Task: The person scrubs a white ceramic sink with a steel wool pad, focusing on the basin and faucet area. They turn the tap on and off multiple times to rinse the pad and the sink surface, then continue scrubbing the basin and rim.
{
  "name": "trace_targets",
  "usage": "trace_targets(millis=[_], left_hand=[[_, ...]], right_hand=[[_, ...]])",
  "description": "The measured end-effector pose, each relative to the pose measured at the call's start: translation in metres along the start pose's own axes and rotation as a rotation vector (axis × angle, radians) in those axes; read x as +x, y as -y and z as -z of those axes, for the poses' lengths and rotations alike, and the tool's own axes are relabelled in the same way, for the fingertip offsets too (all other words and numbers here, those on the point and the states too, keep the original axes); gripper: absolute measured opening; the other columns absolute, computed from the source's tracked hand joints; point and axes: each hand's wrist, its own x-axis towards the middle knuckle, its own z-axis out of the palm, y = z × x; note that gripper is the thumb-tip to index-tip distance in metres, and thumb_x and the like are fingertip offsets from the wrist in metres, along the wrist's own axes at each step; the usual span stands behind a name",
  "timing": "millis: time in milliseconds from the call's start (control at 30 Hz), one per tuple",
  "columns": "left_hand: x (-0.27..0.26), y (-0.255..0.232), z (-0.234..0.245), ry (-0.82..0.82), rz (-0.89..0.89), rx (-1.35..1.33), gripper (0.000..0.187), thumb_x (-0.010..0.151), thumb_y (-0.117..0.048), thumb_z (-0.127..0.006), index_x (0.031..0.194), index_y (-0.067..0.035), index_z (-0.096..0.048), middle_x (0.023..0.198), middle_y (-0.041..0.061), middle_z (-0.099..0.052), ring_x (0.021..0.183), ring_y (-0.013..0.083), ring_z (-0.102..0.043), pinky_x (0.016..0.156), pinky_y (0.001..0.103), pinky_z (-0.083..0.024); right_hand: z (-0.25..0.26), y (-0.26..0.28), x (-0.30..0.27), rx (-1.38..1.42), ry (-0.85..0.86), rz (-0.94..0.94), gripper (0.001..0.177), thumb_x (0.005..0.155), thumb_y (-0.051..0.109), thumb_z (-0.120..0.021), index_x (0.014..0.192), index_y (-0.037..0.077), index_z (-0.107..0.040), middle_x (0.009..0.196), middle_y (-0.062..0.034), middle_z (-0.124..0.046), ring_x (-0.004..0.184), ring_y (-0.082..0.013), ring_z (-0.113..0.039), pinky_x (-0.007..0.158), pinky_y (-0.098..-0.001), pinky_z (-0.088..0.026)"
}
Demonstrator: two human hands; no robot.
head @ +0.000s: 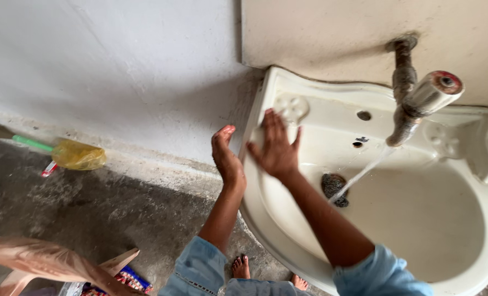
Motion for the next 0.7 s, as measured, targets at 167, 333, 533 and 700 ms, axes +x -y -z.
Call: trace_targets(millis=[167, 333, 533, 700], left_hand=[[-0.002, 0.001, -0.001, 0.008, -0.016, -0.026, 0.051, 0.101, -0.037, -0.031, 0.125, -0.004, -0.061, 0.132, 0.015, -0.064, 0.136, 0.0279, -0.051, 0.118, 0.044, -0.035], [-0.008, -0.004, -0.001, 0.031, 0.014, 0.01, 0.051, 0.101, -0.038, -0.03, 0.124, -0.005, -0.061, 0.13, 0.013, -0.064, 0.134, 0.0273, -0.054, 0.115, 0.045, -0.038], [-0.005, 0.003, -0.001, 0.018, -0.032, 0.006, 0.052, 0.105, -0.04, -0.028, 0.125, -0.004, -0.06, 0.128, 0.014, -0.065, 0.133, 0.0279, -0.056, 0.116, 0.044, -0.039], [-0.01, -0.008, -0.001, 0.011, 0.048, -0.043, 0.048, 0.102, -0.038, -0.03, 0.123, -0.005, -0.059, 0.128, 0.013, -0.065, 0.132, 0.0272, -0.055, 0.11, 0.047, -0.038]], right_hand=[[0.016, -0.006, 0.026, 0.022, 0.045, -0.091, 0.102, 0.09, 0.082, -0.021, 0.163, 0.013, 0.0, 0.172, -0.0055, 0.003, 0.156, -0.0293, 0.012, 0.119, -0.0662, 0.009], [0.007, 0.016, -0.02, -0.061, 0.096, -0.053, 0.104, 0.091, 0.081, -0.019, 0.161, 0.008, 0.002, 0.17, -0.0116, 0.006, 0.154, -0.0325, 0.014, 0.116, -0.0665, 0.011], [0.009, 0.025, 0.007, 0.07, 0.044, -0.178, 0.105, 0.092, 0.081, -0.02, 0.161, 0.004, -0.002, 0.17, -0.0149, 0.003, 0.156, -0.0322, 0.01, 0.118, -0.0677, 0.01], [0.004, 0.02, 0.0, 0.08, -0.024, -0.124, 0.106, 0.094, 0.079, -0.029, 0.161, 0.0, -0.004, 0.17, -0.0181, -0.001, 0.157, -0.0321, 0.004, 0.118, -0.0675, 0.007]])
